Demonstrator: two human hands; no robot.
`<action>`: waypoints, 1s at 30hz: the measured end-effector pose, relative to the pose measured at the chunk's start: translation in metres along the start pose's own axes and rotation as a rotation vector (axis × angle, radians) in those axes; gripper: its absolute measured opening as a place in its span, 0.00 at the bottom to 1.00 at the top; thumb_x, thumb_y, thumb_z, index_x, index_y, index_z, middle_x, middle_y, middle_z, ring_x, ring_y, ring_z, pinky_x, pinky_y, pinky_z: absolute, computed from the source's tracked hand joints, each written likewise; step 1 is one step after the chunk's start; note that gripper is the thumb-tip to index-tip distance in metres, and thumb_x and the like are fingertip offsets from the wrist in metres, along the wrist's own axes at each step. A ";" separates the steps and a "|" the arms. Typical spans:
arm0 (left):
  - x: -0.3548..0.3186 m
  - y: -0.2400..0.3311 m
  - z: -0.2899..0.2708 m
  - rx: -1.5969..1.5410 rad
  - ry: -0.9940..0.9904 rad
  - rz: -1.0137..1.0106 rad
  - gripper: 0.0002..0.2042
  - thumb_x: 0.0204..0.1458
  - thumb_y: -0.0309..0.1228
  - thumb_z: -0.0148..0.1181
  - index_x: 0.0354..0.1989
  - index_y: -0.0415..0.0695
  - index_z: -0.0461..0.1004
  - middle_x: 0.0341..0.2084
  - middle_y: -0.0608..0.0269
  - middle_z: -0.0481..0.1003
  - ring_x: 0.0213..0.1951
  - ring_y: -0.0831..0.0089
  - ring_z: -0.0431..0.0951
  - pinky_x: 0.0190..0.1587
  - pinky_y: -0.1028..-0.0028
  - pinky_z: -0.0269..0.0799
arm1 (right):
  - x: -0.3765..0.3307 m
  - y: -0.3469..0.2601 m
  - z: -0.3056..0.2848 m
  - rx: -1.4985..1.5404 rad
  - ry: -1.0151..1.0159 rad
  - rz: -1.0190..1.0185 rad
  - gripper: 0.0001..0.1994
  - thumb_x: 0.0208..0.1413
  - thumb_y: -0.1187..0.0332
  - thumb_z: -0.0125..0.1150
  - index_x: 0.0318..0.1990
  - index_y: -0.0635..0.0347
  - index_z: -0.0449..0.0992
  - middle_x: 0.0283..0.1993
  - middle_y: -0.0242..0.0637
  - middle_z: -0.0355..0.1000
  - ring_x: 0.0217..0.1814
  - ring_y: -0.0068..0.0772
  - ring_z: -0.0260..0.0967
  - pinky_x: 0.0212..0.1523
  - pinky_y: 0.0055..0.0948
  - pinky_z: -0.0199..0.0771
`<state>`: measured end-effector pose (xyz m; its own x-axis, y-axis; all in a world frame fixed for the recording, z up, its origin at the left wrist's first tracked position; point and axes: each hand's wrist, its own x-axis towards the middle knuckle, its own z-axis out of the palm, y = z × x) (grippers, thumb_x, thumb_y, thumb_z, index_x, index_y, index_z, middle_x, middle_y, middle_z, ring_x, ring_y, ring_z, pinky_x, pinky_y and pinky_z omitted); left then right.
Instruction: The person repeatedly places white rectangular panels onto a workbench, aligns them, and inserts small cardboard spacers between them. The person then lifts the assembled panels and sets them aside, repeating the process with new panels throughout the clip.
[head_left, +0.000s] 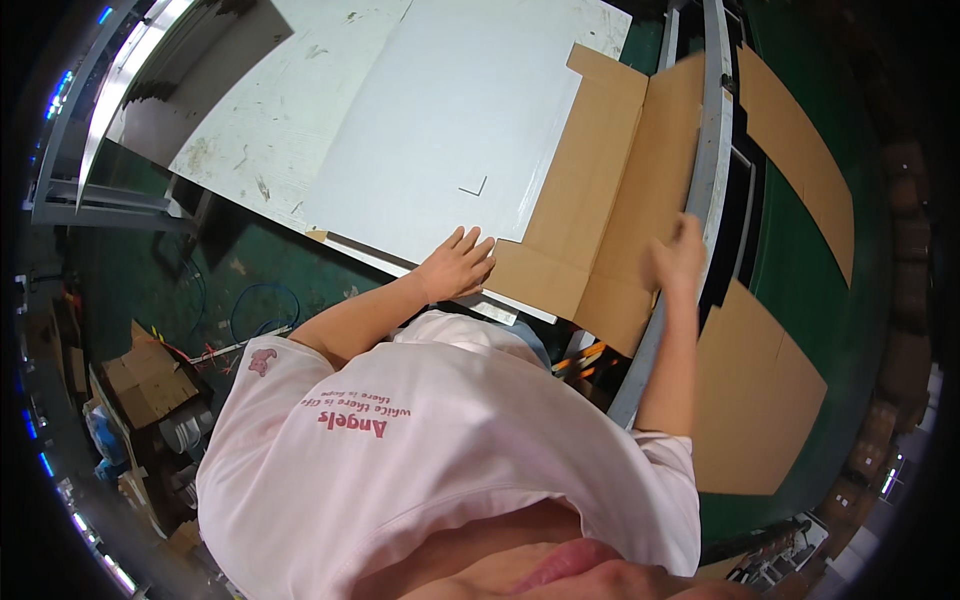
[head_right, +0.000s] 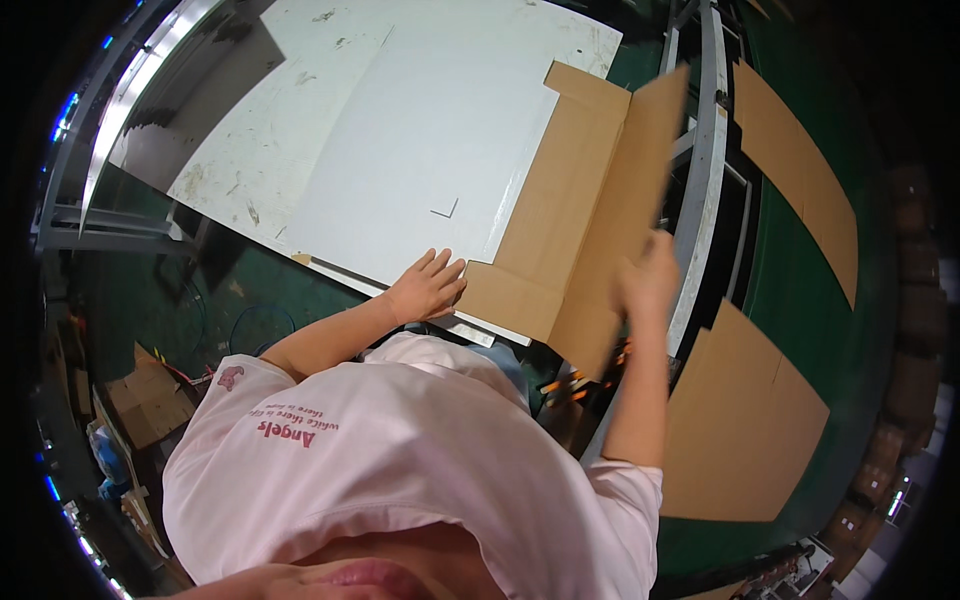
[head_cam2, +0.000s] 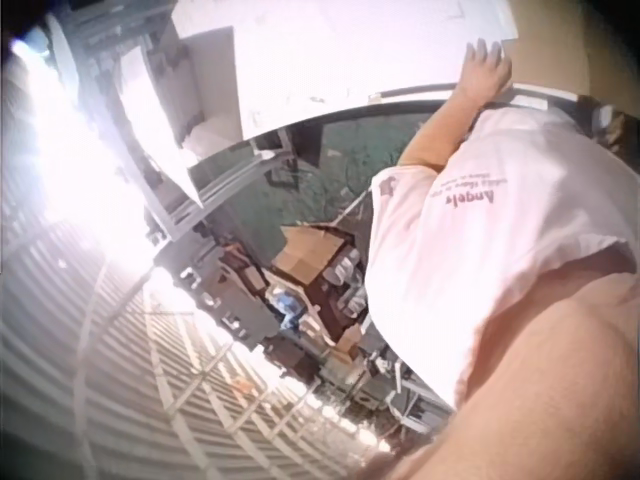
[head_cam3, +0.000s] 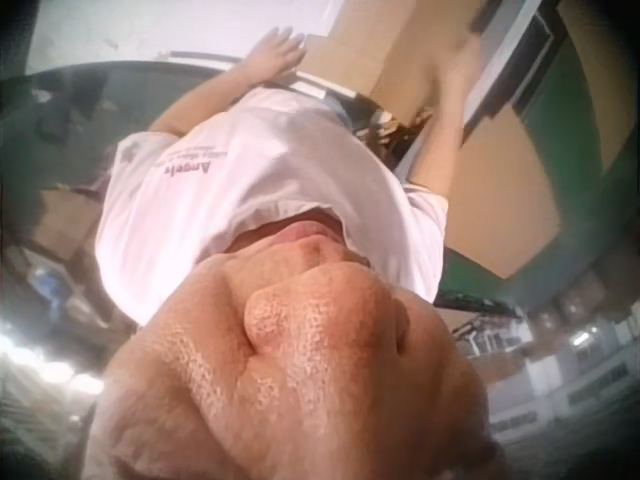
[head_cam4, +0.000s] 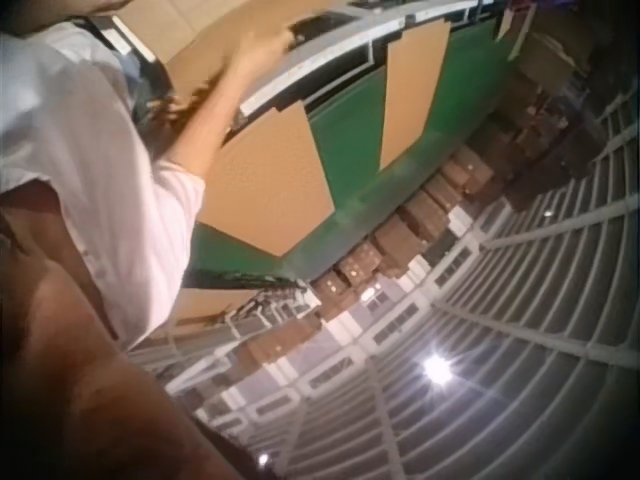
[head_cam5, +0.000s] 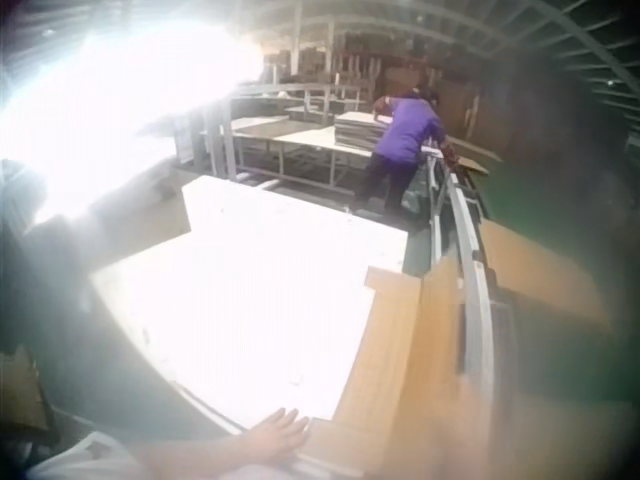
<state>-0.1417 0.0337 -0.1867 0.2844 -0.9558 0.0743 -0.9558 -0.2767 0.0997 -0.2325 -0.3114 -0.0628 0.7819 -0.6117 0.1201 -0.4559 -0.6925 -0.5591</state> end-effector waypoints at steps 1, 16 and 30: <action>-0.003 0.000 0.001 -0.002 0.014 -0.008 0.29 0.42 0.44 0.65 0.53 0.47 0.66 0.57 0.56 0.63 0.59 0.51 0.61 0.60 0.51 0.58 | 0.000 -0.032 0.020 -0.008 -0.040 -0.020 0.20 0.39 0.72 0.65 0.43 0.59 0.68 0.40 0.51 0.75 0.44 0.51 0.74 0.44 0.40 0.73; 0.003 -0.015 0.004 -0.319 0.168 0.006 0.25 0.37 0.42 0.66 0.46 0.44 0.73 0.55 0.56 0.66 0.58 0.55 0.63 0.59 0.53 0.58 | -0.026 -0.097 0.192 -0.443 -0.231 -0.277 0.23 0.44 0.58 0.66 0.43 0.66 0.72 0.48 0.54 0.68 0.44 0.45 0.66 0.41 0.39 0.72; 0.098 -0.159 0.044 -0.008 0.350 -0.655 0.30 0.52 0.49 0.52 0.62 0.48 0.63 0.64 0.58 0.59 0.67 0.60 0.52 0.68 0.53 0.39 | -0.104 -0.059 0.183 0.344 -0.434 -0.734 0.12 0.34 0.69 0.67 0.28 0.60 0.72 0.35 0.39 0.68 0.49 0.40 0.64 0.67 0.44 0.53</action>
<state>0.0349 -0.0202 -0.2388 0.8048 -0.5070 0.3087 -0.5816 -0.7774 0.2396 -0.2092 -0.1364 -0.1925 0.9478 0.1816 0.2620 0.3152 -0.6557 -0.6861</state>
